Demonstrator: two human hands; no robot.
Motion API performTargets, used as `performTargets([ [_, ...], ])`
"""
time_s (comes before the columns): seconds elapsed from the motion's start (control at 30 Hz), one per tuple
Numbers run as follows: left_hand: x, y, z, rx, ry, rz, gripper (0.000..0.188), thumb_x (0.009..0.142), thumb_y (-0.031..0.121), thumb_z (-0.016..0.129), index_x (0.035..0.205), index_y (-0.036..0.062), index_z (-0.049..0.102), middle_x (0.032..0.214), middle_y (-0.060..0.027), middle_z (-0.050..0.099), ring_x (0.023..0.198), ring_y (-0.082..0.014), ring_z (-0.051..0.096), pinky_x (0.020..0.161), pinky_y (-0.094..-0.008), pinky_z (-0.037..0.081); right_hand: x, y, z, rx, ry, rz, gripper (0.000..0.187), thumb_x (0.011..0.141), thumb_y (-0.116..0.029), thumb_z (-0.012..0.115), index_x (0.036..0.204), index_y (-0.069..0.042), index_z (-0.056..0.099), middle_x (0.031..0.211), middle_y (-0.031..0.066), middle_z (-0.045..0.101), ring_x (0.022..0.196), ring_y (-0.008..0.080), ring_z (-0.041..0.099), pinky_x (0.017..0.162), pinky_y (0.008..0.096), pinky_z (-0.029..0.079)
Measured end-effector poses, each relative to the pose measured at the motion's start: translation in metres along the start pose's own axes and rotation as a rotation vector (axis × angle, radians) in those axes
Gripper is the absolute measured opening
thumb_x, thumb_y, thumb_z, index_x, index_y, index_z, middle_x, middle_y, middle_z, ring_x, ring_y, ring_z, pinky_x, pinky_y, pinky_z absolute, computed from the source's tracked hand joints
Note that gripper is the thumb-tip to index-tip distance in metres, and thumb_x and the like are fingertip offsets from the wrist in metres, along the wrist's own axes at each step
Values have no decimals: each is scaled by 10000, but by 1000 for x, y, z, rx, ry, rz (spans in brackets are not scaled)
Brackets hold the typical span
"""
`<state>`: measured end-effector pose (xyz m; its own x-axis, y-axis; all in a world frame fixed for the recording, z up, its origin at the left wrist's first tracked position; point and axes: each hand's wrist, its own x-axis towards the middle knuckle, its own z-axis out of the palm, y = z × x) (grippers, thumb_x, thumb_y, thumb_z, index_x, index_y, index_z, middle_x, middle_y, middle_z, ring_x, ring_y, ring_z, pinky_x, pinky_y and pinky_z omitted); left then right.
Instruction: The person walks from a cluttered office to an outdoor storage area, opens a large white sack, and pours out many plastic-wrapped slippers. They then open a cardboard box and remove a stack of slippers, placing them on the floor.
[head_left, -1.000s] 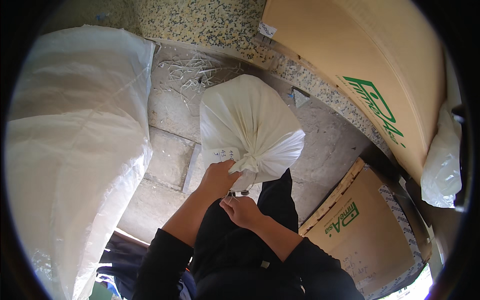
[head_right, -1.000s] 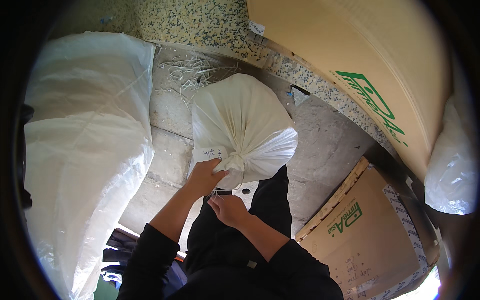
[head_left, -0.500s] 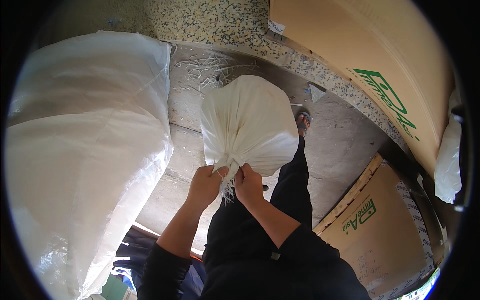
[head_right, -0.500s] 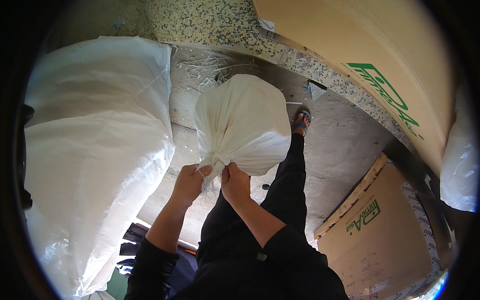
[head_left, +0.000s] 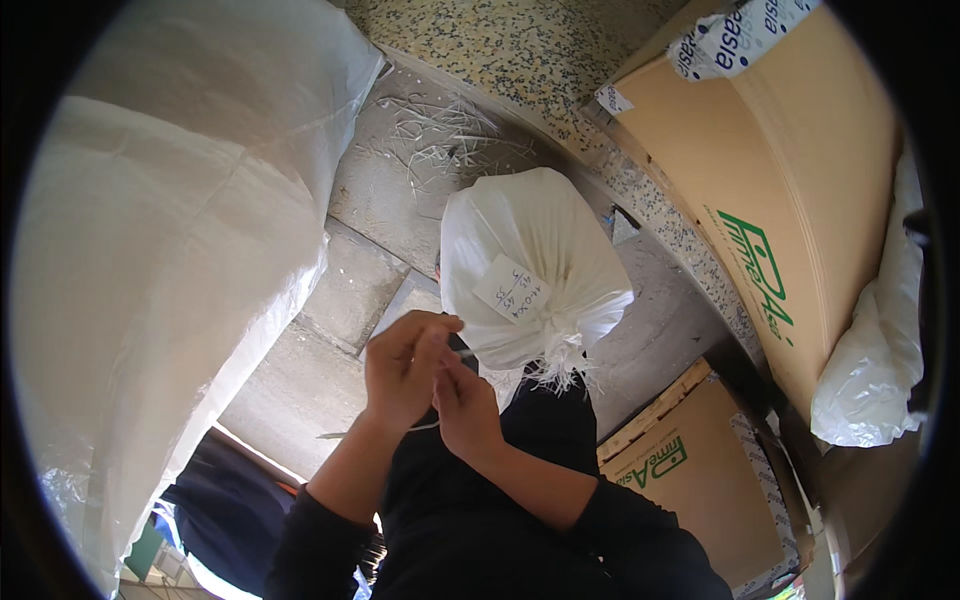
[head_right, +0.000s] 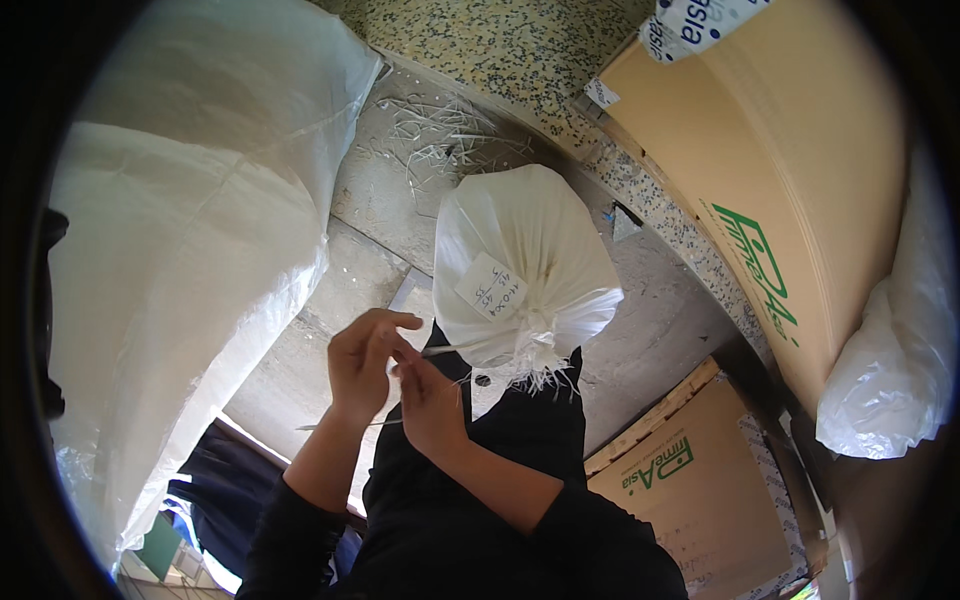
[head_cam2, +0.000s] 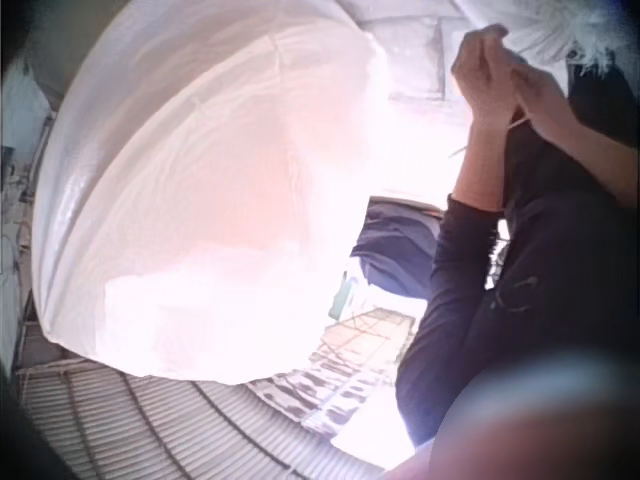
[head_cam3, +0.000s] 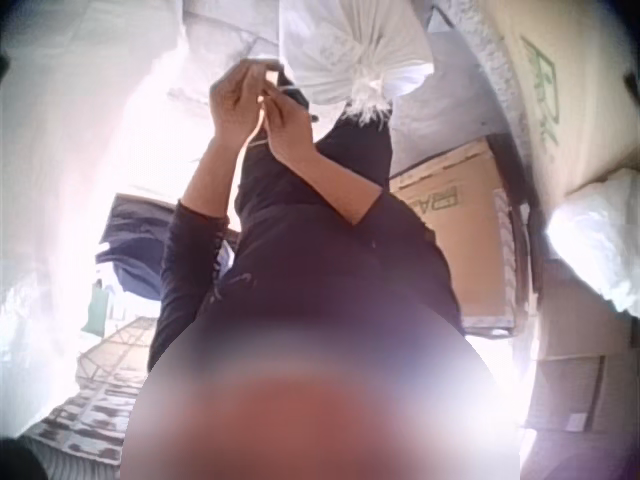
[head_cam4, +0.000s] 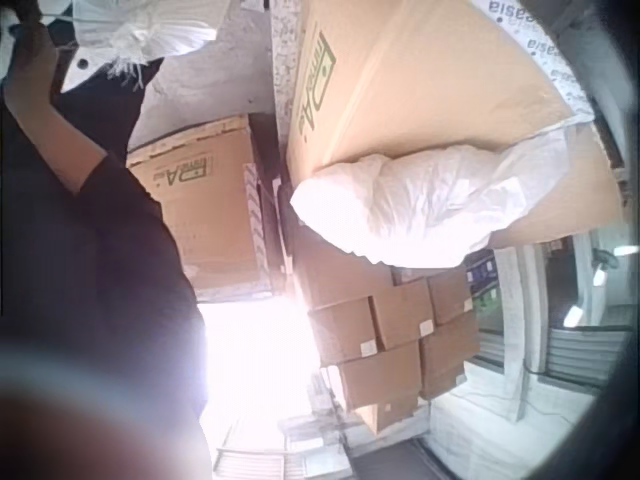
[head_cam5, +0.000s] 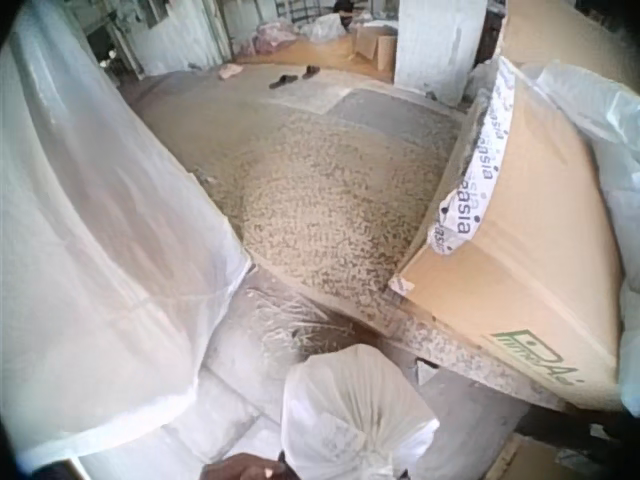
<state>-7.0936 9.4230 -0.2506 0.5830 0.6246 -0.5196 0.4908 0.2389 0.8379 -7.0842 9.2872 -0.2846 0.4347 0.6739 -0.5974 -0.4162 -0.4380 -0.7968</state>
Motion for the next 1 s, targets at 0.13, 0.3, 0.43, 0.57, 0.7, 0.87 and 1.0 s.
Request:
performTargets([
  [0.13, 8, -55, -26, -158, 73, -366, 395, 1047, 308, 423, 1120, -21, 628, 932, -115, 683, 700, -151, 650, 626, -269, 510, -29, -102, -18, -102, -494, -324, 121, 922, -106, 605, 1020, -61, 659, 803, 111, 648, 635, 261, 638, 559, 346, 507],
  [0.3, 16, -110, 69, 485, -314, 56, 423, 951, 339, 603, 1246, 36, 589, 1161, -173, 636, 1018, -311, 648, 899, -402, 502, 41, -131, -149, -452, 557, -374, 186, 947, -179, 600, 978, 1, 638, 731, 39, 593, 567, 110, 530, 475, 266, 428],
  [0.43, 9, -147, 105, 489, -389, -58, 430, 929, 403, 591, 1165, 48, 646, 1126, -162, 649, 1076, -345, 617, 943, -431, 484, 104, 11, -279, -573, 457, 640, 561, 872, -480, 666, 1062, 48, 627, 753, 89, 633, 582, 195, 582, 471, 355, 451],
  [0.57, -1, -160, 95, 553, -273, -163, 311, 897, 285, 651, 1083, 37, 671, 1034, -148, 672, 948, -306, 649, 848, -394, 512, 98, 156, -343, -460, 391, 481, 387, 861, -321, 623, 849, 65, 657, 645, 147, 652, 546, 208, 629, 474, 339, 454],
  [0.7, 3, -138, 120, 573, -283, -85, 211, 862, 181, 691, 1016, 37, 680, 950, -123, 657, 874, -291, 650, 780, -384, 521, 52, 154, -358, -98, 471, 586, 326, 895, -250, 669, 989, 63, 667, 865, 118, 707, 766, 154, 678, 579, 298, 492],
  [0.87, 13, -112, 184, 609, -280, 343, 352, 790, 229, 742, 1067, 32, 654, 1098, -103, 619, 1053, -304, 573, 938, -428, 450, 6, 56, -301, -132, 240, 493, 315, 943, -252, 644, 963, 61, 676, 815, 106, 697, 710, 132, 644, 580, 316, 486],
  [1.0, 7, -124, 186, 781, -361, 222, 361, 770, 224, 746, 1068, 40, 659, 1093, -140, 635, 1050, -341, 581, 921, -442, 463, -17, 35, -238, -399, -57, 537, 396, 926, -334, 658, 890, 60, 658, 656, 143, 643, 585, 198, 600, 585, 355, 481],
])
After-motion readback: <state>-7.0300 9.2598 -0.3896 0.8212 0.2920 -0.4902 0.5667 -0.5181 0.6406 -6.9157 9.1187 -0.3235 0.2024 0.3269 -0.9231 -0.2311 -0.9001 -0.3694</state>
